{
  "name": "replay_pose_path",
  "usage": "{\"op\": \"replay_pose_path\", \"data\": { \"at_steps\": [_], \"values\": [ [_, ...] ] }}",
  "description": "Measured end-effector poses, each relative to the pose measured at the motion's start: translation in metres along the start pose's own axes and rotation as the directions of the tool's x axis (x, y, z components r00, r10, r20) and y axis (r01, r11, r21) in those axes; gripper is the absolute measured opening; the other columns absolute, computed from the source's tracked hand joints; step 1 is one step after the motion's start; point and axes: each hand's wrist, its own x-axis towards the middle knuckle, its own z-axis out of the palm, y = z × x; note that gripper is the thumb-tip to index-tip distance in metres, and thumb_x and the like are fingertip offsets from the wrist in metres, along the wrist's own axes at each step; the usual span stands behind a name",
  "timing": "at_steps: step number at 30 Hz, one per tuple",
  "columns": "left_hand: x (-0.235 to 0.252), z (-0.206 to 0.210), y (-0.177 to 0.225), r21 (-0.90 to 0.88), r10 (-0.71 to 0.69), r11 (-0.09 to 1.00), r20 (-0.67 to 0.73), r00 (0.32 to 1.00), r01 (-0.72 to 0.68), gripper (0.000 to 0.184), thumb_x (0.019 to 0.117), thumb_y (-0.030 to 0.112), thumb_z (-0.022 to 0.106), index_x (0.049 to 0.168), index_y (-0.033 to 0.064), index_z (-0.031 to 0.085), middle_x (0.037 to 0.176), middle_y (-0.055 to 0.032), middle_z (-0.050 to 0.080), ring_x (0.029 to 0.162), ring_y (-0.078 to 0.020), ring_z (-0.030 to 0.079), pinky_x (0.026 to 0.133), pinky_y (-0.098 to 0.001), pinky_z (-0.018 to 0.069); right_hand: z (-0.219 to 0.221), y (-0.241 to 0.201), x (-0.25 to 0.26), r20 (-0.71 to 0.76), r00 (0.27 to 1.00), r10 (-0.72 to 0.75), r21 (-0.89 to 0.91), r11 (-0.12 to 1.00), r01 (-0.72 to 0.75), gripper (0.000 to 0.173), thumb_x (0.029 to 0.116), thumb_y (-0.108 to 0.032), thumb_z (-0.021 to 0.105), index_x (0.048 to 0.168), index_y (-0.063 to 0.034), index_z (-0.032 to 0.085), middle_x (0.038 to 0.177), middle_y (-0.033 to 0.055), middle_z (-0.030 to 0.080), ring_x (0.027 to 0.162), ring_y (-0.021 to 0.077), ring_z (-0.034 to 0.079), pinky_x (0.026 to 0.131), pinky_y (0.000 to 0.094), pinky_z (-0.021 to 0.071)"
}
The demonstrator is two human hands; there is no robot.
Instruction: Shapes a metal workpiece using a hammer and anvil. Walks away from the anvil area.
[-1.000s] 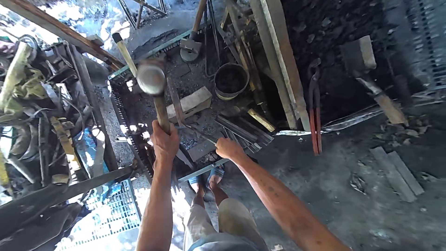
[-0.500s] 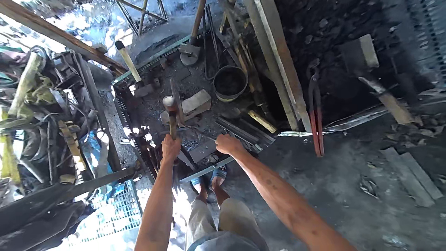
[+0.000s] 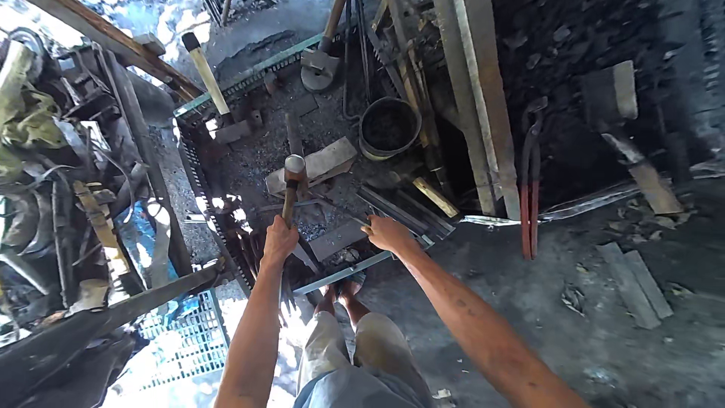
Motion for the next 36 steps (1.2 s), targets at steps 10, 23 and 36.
{"op": "replay_pose_path", "data": {
  "at_steps": [10,23,36],
  "values": [
    [0.002,-0.008,-0.013,-0.346,-0.016,0.938,0.054,0.998,0.034,0.026,0.0938,0.027,0.064,0.107,0.0046,0.062,0.074,-0.0113,0.068,0.057,-0.0226,0.068,0.054,-0.0423,0.0598,-0.042,-0.028,-0.004,-0.003,0.998,0.056,-0.031,0.998,-0.056,0.042,0.1035,-0.045,0.053,0.115,-0.0067,0.066,0.104,0.0212,0.070,0.098,0.0421,0.070,0.078,0.0646,0.0551],
    [-0.073,-0.082,0.018,-0.431,0.104,0.885,-0.188,0.977,-0.177,0.024,0.0982,0.031,0.066,0.110,0.0105,0.064,0.067,-0.0067,0.066,0.051,-0.0201,0.066,0.048,-0.0403,0.0593,-0.080,-0.040,0.012,-0.037,0.995,0.093,-0.121,0.988,-0.097,0.030,0.0956,-0.035,0.066,0.102,-0.0056,0.067,0.104,0.0222,0.070,0.095,0.0423,0.071,0.073,0.0658,0.0560],
    [-0.072,-0.048,0.088,-0.147,0.192,0.926,-0.609,0.770,-0.347,0.035,0.1009,0.024,0.059,0.126,-0.0003,0.053,0.075,-0.0113,0.064,0.059,-0.0226,0.064,0.056,-0.0438,0.0564,-0.085,-0.024,0.021,-0.003,0.999,0.045,-0.145,0.988,-0.045,0.029,0.0955,-0.034,0.067,0.102,-0.0055,0.068,0.106,0.0228,0.070,0.098,0.0429,0.071,0.074,0.0662,0.0560]
  ]
}}
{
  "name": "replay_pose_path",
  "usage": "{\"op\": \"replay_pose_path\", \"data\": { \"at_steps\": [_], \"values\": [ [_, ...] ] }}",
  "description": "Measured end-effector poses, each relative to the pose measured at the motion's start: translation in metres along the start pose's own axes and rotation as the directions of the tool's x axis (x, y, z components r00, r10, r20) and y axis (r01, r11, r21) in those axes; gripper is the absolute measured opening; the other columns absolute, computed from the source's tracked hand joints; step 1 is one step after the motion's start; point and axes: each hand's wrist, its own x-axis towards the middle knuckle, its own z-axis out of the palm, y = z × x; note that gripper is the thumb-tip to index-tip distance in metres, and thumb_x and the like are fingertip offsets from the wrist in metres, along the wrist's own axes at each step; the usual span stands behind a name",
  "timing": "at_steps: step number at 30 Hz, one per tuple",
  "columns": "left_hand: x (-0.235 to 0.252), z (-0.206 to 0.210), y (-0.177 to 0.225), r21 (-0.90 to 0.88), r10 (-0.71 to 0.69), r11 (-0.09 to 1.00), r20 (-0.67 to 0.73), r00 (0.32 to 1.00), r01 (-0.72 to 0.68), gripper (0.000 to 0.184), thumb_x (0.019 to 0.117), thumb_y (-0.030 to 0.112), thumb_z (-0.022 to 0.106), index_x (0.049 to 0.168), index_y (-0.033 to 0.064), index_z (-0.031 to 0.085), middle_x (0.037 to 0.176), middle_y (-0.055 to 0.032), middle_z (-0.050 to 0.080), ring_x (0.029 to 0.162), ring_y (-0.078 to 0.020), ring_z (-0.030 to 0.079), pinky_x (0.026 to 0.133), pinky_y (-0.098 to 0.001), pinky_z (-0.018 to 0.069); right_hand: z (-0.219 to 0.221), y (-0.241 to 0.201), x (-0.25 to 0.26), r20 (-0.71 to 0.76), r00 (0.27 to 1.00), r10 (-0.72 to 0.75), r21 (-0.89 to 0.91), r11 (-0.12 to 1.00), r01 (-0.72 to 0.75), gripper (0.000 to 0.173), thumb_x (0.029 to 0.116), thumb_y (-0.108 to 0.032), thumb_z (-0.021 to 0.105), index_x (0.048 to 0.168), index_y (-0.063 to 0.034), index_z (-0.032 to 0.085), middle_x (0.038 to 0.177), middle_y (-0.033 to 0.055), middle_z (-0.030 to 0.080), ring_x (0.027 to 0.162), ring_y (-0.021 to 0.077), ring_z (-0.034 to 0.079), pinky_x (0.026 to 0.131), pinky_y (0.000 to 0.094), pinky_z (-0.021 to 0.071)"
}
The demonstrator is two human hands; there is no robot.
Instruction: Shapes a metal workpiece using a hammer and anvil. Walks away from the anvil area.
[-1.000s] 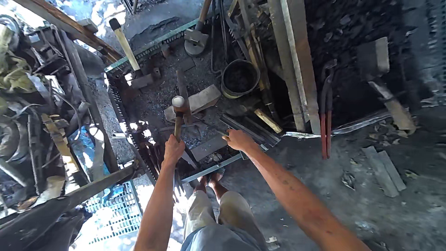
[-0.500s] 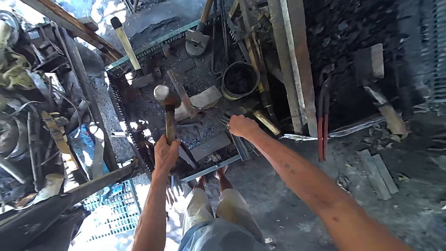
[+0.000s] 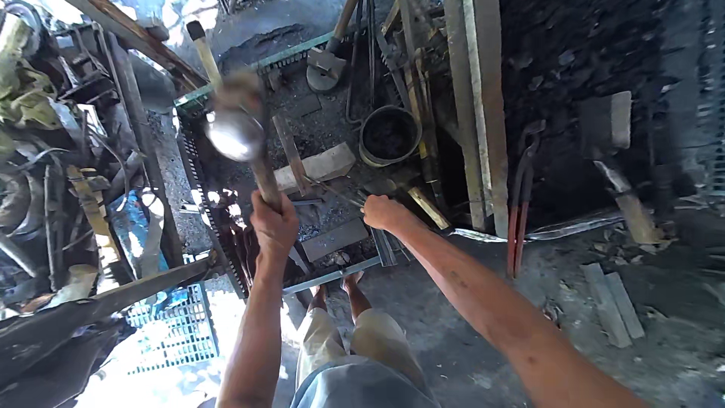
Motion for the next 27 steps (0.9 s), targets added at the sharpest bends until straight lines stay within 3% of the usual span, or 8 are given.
{"op": "replay_pose_path", "data": {
  "at_steps": [2,4,8,12,16,19,22,27],
  "values": [
    [-0.002,0.035,-0.034,0.152,-0.249,0.965,0.295,0.922,0.212,0.037,0.1007,0.026,0.058,0.127,0.0002,0.052,0.085,-0.0187,0.067,0.072,-0.0332,0.069,0.066,-0.0535,0.0586,-0.003,0.001,-0.005,-0.012,1.000,0.003,-0.008,1.000,-0.003,0.027,0.0943,-0.032,0.067,0.104,-0.0066,0.068,0.108,0.0218,0.071,0.098,0.0427,0.071,0.073,0.0653,0.0566],
    [0.009,0.043,-0.040,0.226,-0.383,0.922,0.430,0.817,0.313,0.035,0.0986,0.027,0.057,0.121,0.0011,0.057,0.091,-0.0202,0.068,0.080,-0.0358,0.070,0.071,-0.0567,0.0581,-0.007,0.001,-0.015,-0.032,0.999,0.015,-0.010,1.000,-0.015,0.026,0.0900,-0.026,0.070,0.105,-0.0051,0.067,0.108,0.0226,0.070,0.097,0.0440,0.070,0.072,0.0653,0.0559],
    [0.014,-0.008,0.020,-0.028,-0.285,0.949,0.352,0.891,0.315,0.036,0.1017,0.039,0.056,0.118,0.0069,0.059,0.072,-0.0130,0.066,0.052,-0.0271,0.064,0.049,-0.0475,0.0573,-0.022,0.001,-0.029,-0.047,0.999,0.005,-0.020,1.000,-0.006,0.024,0.0864,-0.024,0.074,0.100,-0.0051,0.069,0.106,0.0221,0.071,0.097,0.0436,0.070,0.071,0.0657,0.0552],
    [0.014,-0.058,0.065,-0.056,-0.169,0.982,0.168,0.971,0.181,0.038,0.1003,0.043,0.061,0.126,0.0152,0.057,0.077,-0.0099,0.066,0.055,-0.0260,0.064,0.050,-0.0498,0.0566,-0.037,0.005,-0.041,-0.048,0.999,-0.016,-0.036,0.999,0.014,0.027,0.0869,-0.024,0.074,0.105,-0.0043,0.069,0.111,0.0224,0.070,0.103,0.0445,0.069,0.075,0.0669,0.0543],
    [-0.041,-0.092,0.058,-0.160,-0.106,0.979,0.117,0.987,0.124,0.040,0.0951,0.036,0.068,0.122,0.0072,0.062,0.073,-0.0045,0.068,0.055,-0.0189,0.067,0.052,-0.0432,0.0614,-0.010,0.047,-0.071,-0.002,0.999,-0.033,0.046,0.998,0.033,0.038,0.0903,-0.031,0.067,0.116,-0.0031,0.067,0.119,0.0256,0.068,0.110,0.0472,0.067,0.083,0.0711,0.0530],
    [-0.094,-0.092,0.031,-0.248,-0.207,0.931,0.243,0.948,0.267,0.041,0.0909,0.029,0.072,0.121,0.0028,0.062,0.072,-0.0086,0.068,0.053,-0.0227,0.066,0.051,-0.0449,0.0602,0.020,0.090,-0.099,0.042,0.998,-0.051,0.152,0.987,0.044,0.041,0.0978,-0.038,0.061,0.114,-0.0012,0.067,0.114,0.0250,0.069,0.107,0.0439,0.068,0.085,0.0679,0.0541],
    [-0.121,-0.066,-0.018,-0.331,-0.331,0.785,0.490,0.806,0.524,0.035,0.0884,0.023,0.075,0.112,0.0010,0.063,0.064,-0.0143,0.063,0.046,-0.0268,0.061,0.044,-0.0427,0.0560,0.063,0.121,-0.116,0.104,0.993,-0.048,0.241,0.970,0.021,0.047,0.1025,-0.041,0.056,0.118,0.0025,0.064,0.113,0.0259,0.069,0.108,0.0423,0.068,0.090,0.0639,0.0542],
    [-0.127,0.056,-0.117,-0.175,-0.492,0.446,0.771,0.404,0.878,0.025,0.0917,0.013,0.071,0.109,-0.0003,0.058,0.064,-0.0098,0.059,0.048,-0.0204,0.058,0.046,-0.0372,0.0549,0.122,0.132,-0.123,0.122,0.992,0.009,0.316,0.948,-0.048,0.049,0.1054,-0.043,0.053,0.129,-0.0011,0.062,0.111,0.0230,0.070,0.106,0.0392,0.069,0.093,0.0579,0.0547]
  ]
}}
